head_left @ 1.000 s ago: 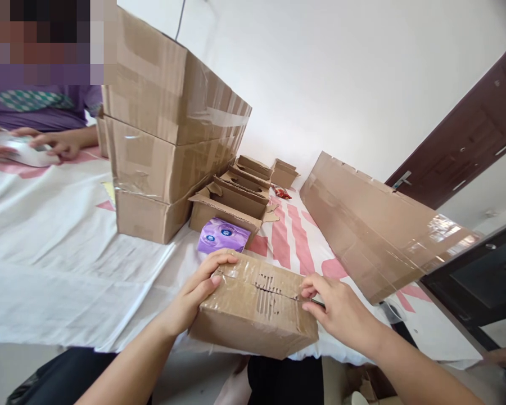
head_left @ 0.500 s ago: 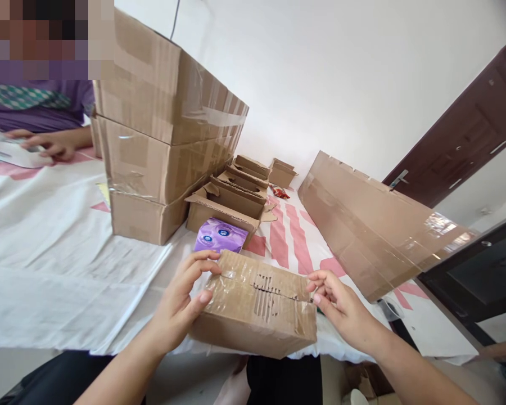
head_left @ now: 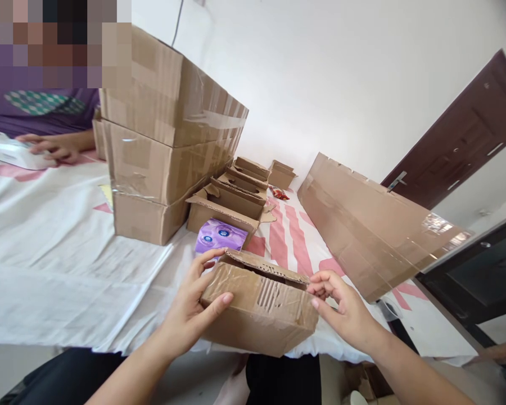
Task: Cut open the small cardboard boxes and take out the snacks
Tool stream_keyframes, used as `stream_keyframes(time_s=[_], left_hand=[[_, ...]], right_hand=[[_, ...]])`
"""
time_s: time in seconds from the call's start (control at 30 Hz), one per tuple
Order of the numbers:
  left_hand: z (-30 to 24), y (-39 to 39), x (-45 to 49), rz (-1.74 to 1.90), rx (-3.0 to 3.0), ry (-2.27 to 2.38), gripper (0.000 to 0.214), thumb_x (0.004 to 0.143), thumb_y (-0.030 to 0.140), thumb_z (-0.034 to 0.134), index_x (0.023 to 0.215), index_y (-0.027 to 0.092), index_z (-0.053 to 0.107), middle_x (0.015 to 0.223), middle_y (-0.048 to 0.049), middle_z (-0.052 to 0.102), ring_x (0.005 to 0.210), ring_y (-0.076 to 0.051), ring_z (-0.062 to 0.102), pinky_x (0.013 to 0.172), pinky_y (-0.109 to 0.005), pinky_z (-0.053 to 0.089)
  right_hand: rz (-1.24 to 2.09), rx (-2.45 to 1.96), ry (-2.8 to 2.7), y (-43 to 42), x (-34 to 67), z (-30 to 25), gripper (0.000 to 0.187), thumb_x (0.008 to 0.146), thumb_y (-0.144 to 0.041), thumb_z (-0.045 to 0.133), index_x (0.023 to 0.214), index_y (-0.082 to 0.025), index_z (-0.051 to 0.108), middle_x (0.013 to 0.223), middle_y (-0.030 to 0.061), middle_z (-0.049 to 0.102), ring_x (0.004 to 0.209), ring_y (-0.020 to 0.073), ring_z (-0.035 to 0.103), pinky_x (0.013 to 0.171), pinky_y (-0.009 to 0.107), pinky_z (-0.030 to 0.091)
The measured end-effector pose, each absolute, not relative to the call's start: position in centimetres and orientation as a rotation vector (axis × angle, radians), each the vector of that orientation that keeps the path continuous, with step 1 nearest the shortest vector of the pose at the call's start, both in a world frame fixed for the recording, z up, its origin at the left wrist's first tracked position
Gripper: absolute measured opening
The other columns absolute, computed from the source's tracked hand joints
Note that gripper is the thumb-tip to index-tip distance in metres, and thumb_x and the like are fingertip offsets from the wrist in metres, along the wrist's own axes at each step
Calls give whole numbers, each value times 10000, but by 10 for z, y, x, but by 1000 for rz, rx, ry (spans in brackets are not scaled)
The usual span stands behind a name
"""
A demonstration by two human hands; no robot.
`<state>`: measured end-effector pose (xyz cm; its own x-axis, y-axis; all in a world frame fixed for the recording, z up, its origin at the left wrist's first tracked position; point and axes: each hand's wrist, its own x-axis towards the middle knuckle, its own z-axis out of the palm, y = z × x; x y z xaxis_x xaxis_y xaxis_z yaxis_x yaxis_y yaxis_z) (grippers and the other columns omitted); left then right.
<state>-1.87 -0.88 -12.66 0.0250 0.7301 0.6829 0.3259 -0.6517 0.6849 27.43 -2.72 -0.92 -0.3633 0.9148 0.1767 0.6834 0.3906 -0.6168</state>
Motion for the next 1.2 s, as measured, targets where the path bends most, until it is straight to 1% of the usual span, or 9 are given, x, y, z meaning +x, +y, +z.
stream_keyframes(time_s=[0.1, 0.17, 0.37, 0.47, 0.6, 0.77, 0.87, 1.03, 1.2], left_hand=[[-127, -9, -19, 1664, 1964, 1078, 310, 930, 353, 531, 1230, 277, 564, 1432, -84, 393, 1287, -302, 438, 1097, -482, 361], [-127, -9, -19, 1659, 1965, 1080, 313, 929, 360, 532, 1228, 274, 563, 1438, -91, 392, 1295, -309, 433, 1096, -489, 362], [-125, -11, -18, 1674, 1925, 1069, 254, 915, 370, 547, 1120, 239, 620, 1428, -99, 414, 1271, -310, 459, 1085, -476, 384], [-125, -11, -18, 1666, 1918, 1062, 279, 914, 384, 548, 1132, 226, 621, 1423, -114, 420, 1264, -320, 459, 1079, -487, 393], [-129, -9, -20, 1665, 1937, 1056, 272, 912, 377, 555, 1130, 227, 617, 1432, -114, 408, 1265, -320, 455, 1078, -482, 395], [-128, -10, -20, 1656, 1949, 1050, 247, 914, 376, 549, 1095, 225, 621, 1441, -109, 390, 1280, -316, 441, 1081, -469, 388], [-127, -11, -19, 1655, 1935, 1062, 265, 914, 387, 546, 1110, 225, 620, 1433, -108, 400, 1277, -320, 444, 1080, -476, 389], [-127, -11, -19, 1658, 1932, 1065, 263, 916, 396, 541, 1092, 223, 629, 1437, -109, 404, 1287, -310, 440, 1082, -460, 396], [-129, -10, -20, 1658, 1952, 1047, 242, 918, 381, 548, 1098, 236, 622, 1440, -98, 392, 1293, -312, 435, 1084, -455, 390]], right_hand=[[429, -1416, -2324, -31, 265, -3, 318, 789, -142, 566, 1087, -231, 501, 1022, 52, 675, 926, 178, 658, 818, 342, 535], [294, -1447, -2434, -33, 259, 2, 327, 768, -111, 549, 1071, -228, 510, 1023, 58, 685, 929, 192, 670, 815, 352, 535], [41, -1451, -2569, -30, 251, 9, 292, 758, -64, 475, 1006, -217, 500, 894, 28, 676, 787, 175, 670, 684, 303, 512], [15, -1441, -2589, -28, 251, 8, 243, 761, -66, 468, 946, -223, 485, 801, -1, 647, 711, 158, 643, 614, 265, 468], [-7, -1427, -2561, -27, 253, 7, 251, 785, -41, 401, 941, -228, 461, 774, -10, 614, 674, 147, 618, 599, 263, 443], [248, -1470, -2533, -30, 255, 13, 256, 793, -75, 467, 987, -240, 446, 880, 0, 624, 766, 143, 631, 673, 269, 485], [231, -1526, -2563, -31, 253, 16, 278, 770, -93, 516, 993, -244, 446, 919, 9, 626, 805, 159, 635, 685, 284, 483], [177, -1571, -2605, -29, 246, 17, 256, 741, -73, 499, 921, -238, 420, 775, -28, 582, 645, 139, 581, 583, 258, 422], [189, -1579, -2592, -29, 245, 16, 264, 743, -52, 470, 924, -237, 412, 743, -34, 554, 604, 132, 551, 549, 243, 386]])
